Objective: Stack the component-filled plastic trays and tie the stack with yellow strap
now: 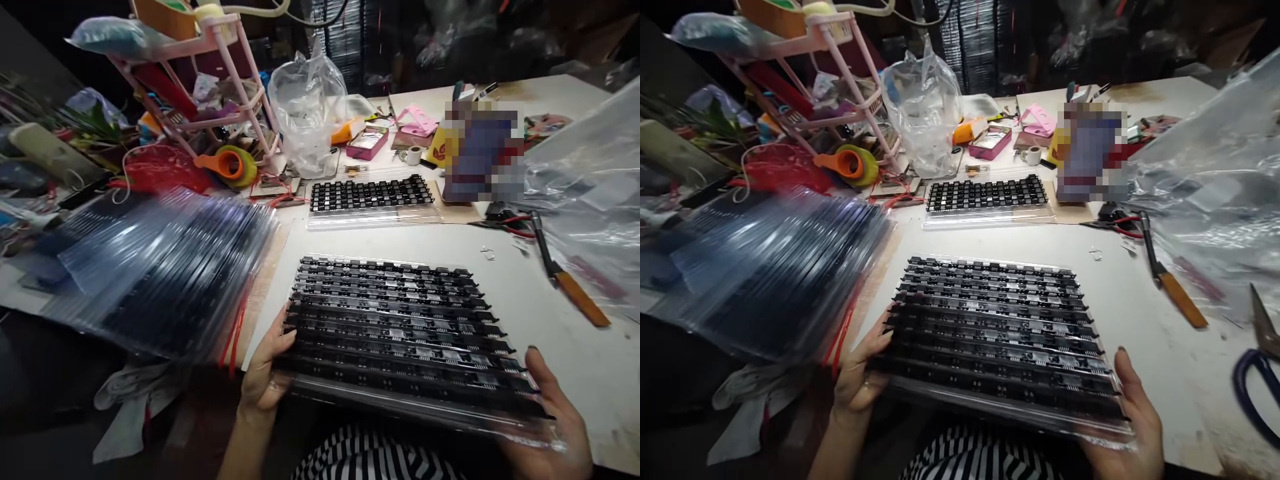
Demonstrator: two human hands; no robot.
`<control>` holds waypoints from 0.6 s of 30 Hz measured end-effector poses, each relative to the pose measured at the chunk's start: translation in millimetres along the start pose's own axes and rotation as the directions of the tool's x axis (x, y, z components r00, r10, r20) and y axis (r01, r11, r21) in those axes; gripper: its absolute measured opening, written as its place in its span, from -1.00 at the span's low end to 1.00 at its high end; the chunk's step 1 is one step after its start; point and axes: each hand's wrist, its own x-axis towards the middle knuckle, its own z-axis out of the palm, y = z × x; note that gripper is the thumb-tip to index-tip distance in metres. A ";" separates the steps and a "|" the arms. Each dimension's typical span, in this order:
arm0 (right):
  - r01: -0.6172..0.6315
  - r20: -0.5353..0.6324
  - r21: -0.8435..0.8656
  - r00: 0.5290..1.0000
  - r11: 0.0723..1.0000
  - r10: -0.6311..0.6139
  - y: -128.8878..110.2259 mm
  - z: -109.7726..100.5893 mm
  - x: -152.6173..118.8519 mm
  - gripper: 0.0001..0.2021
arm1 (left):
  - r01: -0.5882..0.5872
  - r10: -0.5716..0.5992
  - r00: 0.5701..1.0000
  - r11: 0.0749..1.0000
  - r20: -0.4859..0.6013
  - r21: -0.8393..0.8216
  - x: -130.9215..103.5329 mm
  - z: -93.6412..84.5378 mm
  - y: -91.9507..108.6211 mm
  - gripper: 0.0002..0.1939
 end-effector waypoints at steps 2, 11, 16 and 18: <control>0.024 -0.064 -0.018 0.998 1.000 -0.025 0.6 -0.9 0.4 -0.71 | -0.002 0.002 1.000 1.000 0.003 -0.001 -0.9 0.5 0.3 -0.35; 0.030 0.104 -0.006 0.994 1.000 -0.029 1.5 -0.1 3.5 -0.77 | 0.061 -0.062 0.998 0.997 -0.018 -0.050 -0.7 0.8 3.7 -0.35; -0.028 0.147 0.052 0.989 0.998 0.020 3.5 4.5 1.5 -0.82 | 0.095 -0.104 0.987 0.993 -0.125 -0.070 0.3 -6.2 6.1 -0.33; -0.030 0.198 0.028 0.980 0.999 0.024 5.1 6.7 0.6 -0.86 | 0.101 -0.106 0.978 0.994 -0.180 -0.039 1.4 -11.1 7.5 -0.34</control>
